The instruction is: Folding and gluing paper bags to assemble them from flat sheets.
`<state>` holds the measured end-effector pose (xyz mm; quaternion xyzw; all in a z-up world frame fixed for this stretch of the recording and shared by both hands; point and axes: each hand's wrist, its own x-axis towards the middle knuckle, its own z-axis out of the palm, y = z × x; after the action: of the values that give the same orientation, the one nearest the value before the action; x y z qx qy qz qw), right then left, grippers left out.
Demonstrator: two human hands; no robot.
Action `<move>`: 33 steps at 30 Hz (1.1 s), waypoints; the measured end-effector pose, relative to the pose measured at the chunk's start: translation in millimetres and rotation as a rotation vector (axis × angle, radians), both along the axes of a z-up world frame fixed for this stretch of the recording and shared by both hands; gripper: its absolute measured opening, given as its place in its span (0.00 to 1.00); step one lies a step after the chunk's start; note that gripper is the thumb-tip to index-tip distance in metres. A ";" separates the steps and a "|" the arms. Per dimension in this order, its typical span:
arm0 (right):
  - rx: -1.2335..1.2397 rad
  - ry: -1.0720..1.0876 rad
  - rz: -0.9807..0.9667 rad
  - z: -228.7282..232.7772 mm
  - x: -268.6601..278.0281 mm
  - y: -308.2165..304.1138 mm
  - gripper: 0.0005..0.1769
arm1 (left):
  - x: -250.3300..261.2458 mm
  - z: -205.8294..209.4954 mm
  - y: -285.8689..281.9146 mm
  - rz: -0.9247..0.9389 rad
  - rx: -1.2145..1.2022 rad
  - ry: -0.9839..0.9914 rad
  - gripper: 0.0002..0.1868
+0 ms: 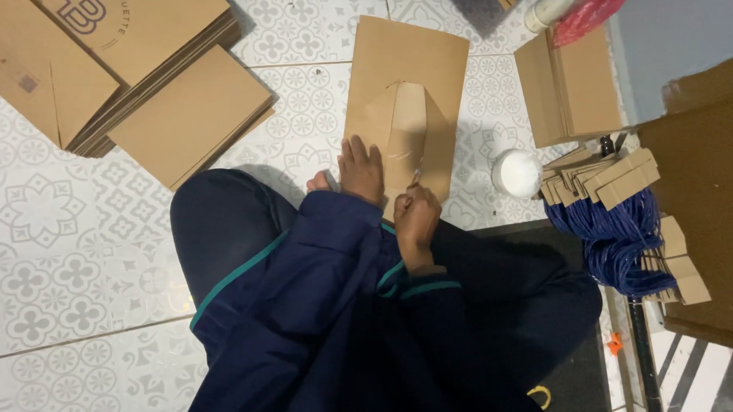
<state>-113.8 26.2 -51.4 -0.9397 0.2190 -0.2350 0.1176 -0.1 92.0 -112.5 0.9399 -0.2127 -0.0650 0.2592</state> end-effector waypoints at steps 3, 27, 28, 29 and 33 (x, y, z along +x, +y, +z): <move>0.023 -0.030 -0.019 -8.1 12.5 -14.8 0.02 | -6.0 7.0 0.5 0.020 0.048 -0.072 0.24; 1.449 -0.210 0.031 4.7 35.9 -140.7 0.23 | -33.0 60.3 -32.2 0.022 0.446 0.065 0.60; 1.204 -0.105 -0.018 11.6 29.9 -165.9 0.15 | -32.7 59.7 -32.2 0.039 0.411 0.063 0.60; 0.956 0.005 -0.072 18.7 18.4 -190.8 0.10 | -36.8 58.6 -32.4 0.051 0.376 0.067 0.60; 0.269 0.041 -0.009 67.9 -52.6 -270.0 0.14 | -38.1 60.9 -29.1 0.029 0.311 0.039 0.61</move>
<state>-166.4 -243.8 16.5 -0.9190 0.2550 -0.1849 0.2370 -38.2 62.9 -51.6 0.9702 -0.1815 -0.1114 0.1155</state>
